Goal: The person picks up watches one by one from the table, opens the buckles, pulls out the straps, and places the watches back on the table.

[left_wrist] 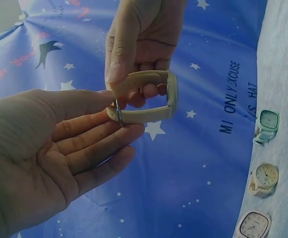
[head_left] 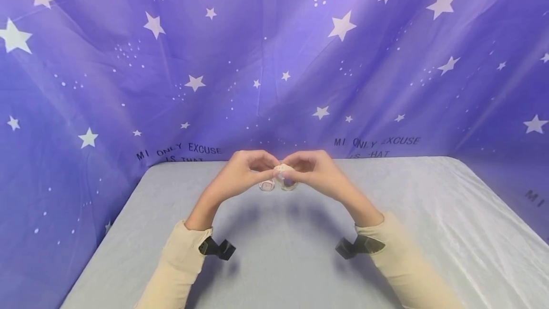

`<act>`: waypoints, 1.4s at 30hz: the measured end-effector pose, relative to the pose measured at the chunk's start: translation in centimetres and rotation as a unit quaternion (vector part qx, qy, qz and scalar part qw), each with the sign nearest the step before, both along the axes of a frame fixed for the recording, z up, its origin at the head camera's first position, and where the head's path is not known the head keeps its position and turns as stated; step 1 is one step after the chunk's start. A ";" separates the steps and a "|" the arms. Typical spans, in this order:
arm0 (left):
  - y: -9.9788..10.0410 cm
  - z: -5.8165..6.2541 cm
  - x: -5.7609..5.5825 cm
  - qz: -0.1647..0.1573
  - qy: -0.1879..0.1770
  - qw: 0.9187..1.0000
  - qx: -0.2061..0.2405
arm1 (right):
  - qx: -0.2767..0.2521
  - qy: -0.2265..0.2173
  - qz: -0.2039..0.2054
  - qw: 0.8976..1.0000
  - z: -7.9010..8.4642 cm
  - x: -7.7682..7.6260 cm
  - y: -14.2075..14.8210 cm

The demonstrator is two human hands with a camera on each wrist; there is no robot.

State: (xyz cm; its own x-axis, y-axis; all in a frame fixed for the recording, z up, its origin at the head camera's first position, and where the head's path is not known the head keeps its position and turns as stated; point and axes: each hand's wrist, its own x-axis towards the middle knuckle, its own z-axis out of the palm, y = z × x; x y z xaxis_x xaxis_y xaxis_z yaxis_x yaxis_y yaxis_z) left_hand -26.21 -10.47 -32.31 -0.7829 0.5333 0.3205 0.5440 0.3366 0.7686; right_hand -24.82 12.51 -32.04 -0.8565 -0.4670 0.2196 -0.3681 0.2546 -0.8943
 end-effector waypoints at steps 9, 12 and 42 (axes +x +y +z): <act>-0.1 -0.4 -0.3 -0.007 0.001 1.000 0.011 | 0.006 0.026 -0.006 1.000 -0.3 -0.2 -0.1; -0.1 -0.5 -0.4 -0.006 0.004 1.000 0.012 | -0.004 0.023 -0.006 1.000 -0.3 -0.2 0.0; 0.6 -0.3 0.2 0.018 0.026 0.998 0.046 | 0.000 0.056 -0.038 0.998 0.5 0.5 0.2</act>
State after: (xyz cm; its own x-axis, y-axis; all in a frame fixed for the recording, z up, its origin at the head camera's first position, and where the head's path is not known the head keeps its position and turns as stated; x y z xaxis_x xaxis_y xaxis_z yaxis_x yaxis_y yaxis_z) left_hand -26.03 -9.89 -32.60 -0.7816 0.4720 0.4078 0.5735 0.2864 0.7675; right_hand -24.28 12.67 -31.53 -0.8596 -0.4024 0.3151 -0.4449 0.2857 -0.8488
